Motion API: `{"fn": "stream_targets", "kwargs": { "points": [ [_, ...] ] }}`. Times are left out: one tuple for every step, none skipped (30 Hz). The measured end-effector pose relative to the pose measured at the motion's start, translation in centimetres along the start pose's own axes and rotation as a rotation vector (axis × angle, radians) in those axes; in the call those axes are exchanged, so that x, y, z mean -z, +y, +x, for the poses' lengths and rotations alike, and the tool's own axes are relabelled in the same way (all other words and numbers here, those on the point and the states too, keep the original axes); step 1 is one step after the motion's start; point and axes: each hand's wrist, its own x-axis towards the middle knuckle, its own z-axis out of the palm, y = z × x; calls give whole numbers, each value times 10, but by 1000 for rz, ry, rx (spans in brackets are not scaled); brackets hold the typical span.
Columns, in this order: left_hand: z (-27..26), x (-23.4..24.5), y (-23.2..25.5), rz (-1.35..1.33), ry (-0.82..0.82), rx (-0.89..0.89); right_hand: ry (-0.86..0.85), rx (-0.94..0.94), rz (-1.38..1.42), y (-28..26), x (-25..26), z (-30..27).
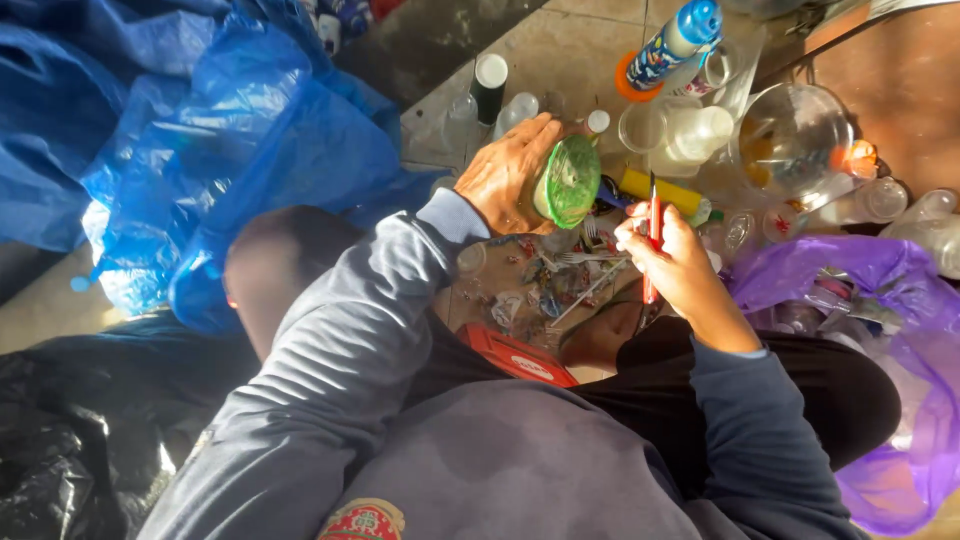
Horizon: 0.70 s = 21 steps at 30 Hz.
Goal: Sorting plastic waste and removing labels from bottles using a cutter
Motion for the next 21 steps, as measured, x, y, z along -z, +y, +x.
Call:
{"fn": "stream_targets", "kwargs": {
  "points": [
    [-5, -4, -7, 158, -68, 47, -18, -15, -111, -13, 1, -3],
    [-13, -7, -14, 317, -139, 102, -45, -32, -219, -26, 0, -5],
    [-22, -13, -28, 316, -142, 126, -66, -45, -213, -32, 0, -7],
    [-27, -21, -44, 287, -145, 154, -83, 27, -270, -38, 2, -8],
    [-32, -29, -58, 258, -148, 182, -101, 100, -325, -45, 5, -9],
    [-31, -32, -61, 258, -152, 189, -106, 94, -320, -49, 5, -10],
    [-30, -35, -63, 332, -114, 108, -114, 185, -472, -53, 5, -11],
    [-27, -37, -66, 405, -78, 19, -115, 277, -623, -58, 5, -11],
    [-23, -35, -60, 405, -85, 20, -113, 274, -618, -65, 3, -12],
    [-19, -33, -54, 540, -7, -66, -121, 268, -600, -73, -1, -13],
    [-15, -30, -48, 673, 72, -153, -129, 263, -581, -81, -4, -14],
    [-13, -33, -50, 672, 68, -153, -128, 261, -578, -83, -3, -13],
    [-11, -36, -53, 656, 112, -173, -134, 311, -607, -85, -3, -12],
    [-10, -38, -56, 639, 156, -190, -140, 360, -636, -87, -4, -11],
    [-5, -29, -37, 639, 152, -189, -141, 358, -633, -87, -5, -11],
    [-1, -21, -18, 640, 70, -130, -122, 382, -721, -87, -7, -11],
    [4, -12, 1, 639, -12, -71, -104, 407, -809, -86, -8, -11],
    [7, -11, 5, 635, -15, -67, -107, 401, -809, -88, -11, -10],
    [9, -9, 9, 657, -13, -106, -138, 406, -718, -90, -14, -10],
    [12, -7, 14, 681, -10, -144, -169, 412, -628, -92, -17, -10],
    [11, -8, 12, 678, -10, -138, -173, 409, -628, -93, -18, -11]
  ]
}}
